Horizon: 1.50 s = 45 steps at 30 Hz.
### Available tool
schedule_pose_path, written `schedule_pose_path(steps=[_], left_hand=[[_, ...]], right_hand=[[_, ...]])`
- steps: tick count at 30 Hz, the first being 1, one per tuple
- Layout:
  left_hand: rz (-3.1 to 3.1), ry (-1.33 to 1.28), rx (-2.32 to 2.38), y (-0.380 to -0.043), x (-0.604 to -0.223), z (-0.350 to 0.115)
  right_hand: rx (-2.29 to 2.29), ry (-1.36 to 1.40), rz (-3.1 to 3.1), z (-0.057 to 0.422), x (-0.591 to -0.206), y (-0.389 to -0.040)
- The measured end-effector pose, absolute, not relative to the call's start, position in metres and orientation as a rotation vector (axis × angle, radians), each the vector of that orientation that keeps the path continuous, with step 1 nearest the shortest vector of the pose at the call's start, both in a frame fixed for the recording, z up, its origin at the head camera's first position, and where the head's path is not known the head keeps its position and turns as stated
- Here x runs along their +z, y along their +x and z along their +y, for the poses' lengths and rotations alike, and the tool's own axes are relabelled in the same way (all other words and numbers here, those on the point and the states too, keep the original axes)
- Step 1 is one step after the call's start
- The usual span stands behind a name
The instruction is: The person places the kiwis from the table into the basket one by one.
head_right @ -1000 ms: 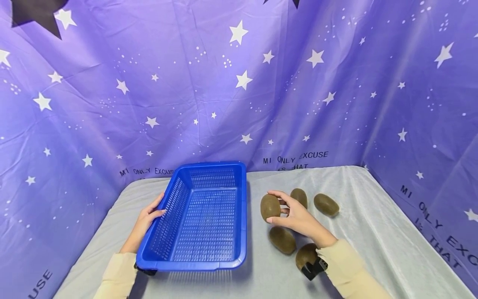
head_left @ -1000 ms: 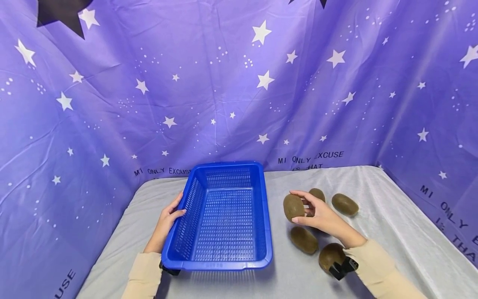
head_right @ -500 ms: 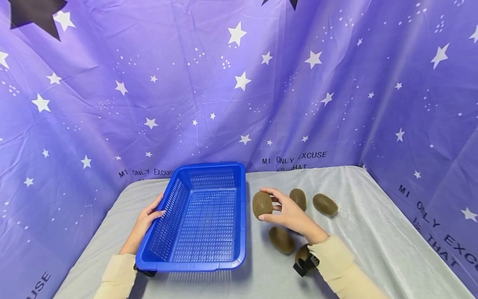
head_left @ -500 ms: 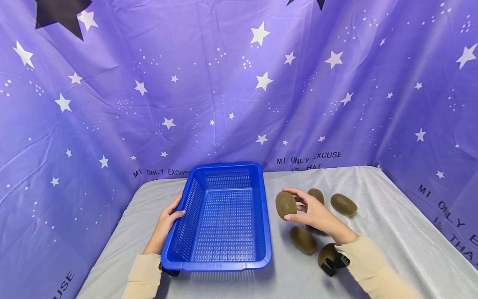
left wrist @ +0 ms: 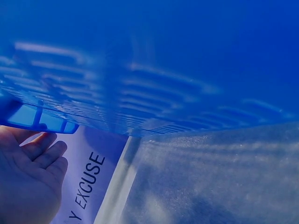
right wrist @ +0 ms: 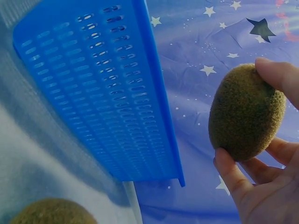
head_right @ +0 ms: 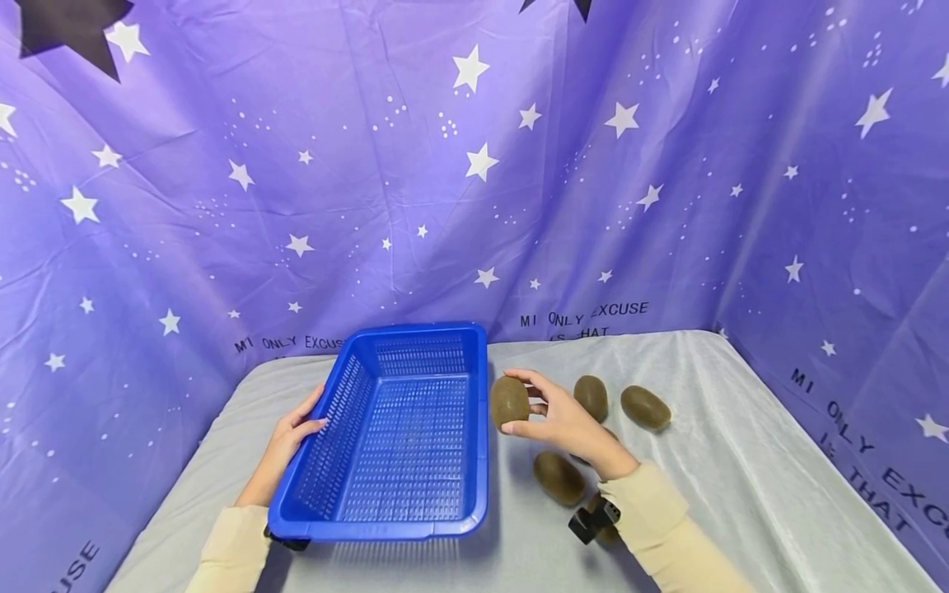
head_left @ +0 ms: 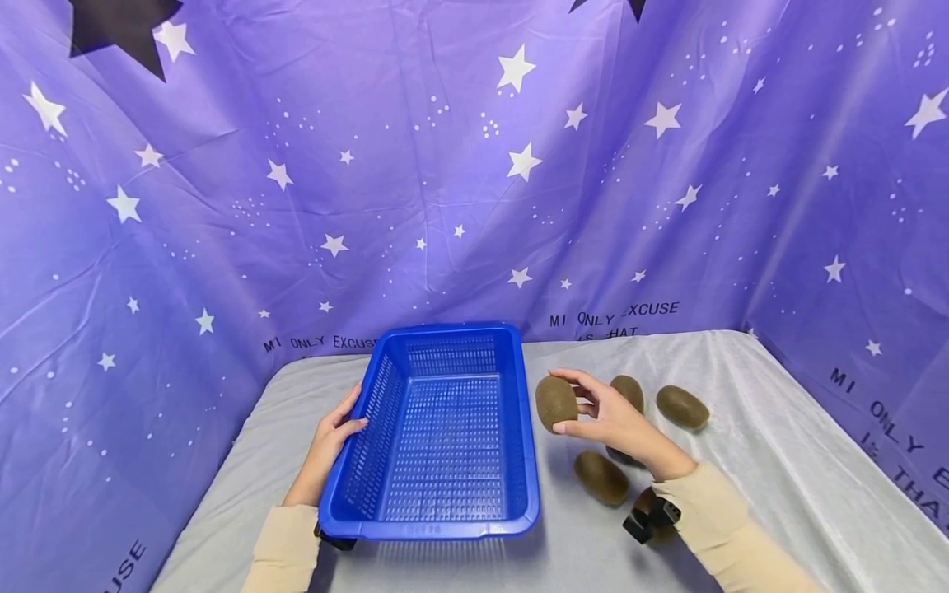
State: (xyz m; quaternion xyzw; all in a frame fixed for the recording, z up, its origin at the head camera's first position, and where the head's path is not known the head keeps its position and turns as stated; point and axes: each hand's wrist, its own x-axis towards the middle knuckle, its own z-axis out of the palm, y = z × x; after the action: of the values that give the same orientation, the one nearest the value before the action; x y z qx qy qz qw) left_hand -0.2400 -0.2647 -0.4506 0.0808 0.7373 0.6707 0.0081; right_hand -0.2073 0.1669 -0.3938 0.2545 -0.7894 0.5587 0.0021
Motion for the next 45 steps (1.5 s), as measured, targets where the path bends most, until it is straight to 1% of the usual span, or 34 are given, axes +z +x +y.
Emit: schedule_pose_path(steps=[13,23,30,45], left_hand=[[2.308,0.245,2.097,-0.242,-0.452,-0.265],[2.336,0.263,2.099,-0.245,-0.452,-0.266],[2.360,0.282,2.088,-0.246,-0.452,-0.266],[2.343,0.285,2.106,-0.246,-0.455,-0.267]], right_hand=[[1.796,0.787,-2.512,0.151,-0.387,-0.215],[1.829,0.824,-2.486,0.143,-0.390,-0.221],[1.809,0.919,-2.450,0.133,-0.395,-0.228],[1.667,0.943,-2.526,0.116,-0.409,-0.233]])
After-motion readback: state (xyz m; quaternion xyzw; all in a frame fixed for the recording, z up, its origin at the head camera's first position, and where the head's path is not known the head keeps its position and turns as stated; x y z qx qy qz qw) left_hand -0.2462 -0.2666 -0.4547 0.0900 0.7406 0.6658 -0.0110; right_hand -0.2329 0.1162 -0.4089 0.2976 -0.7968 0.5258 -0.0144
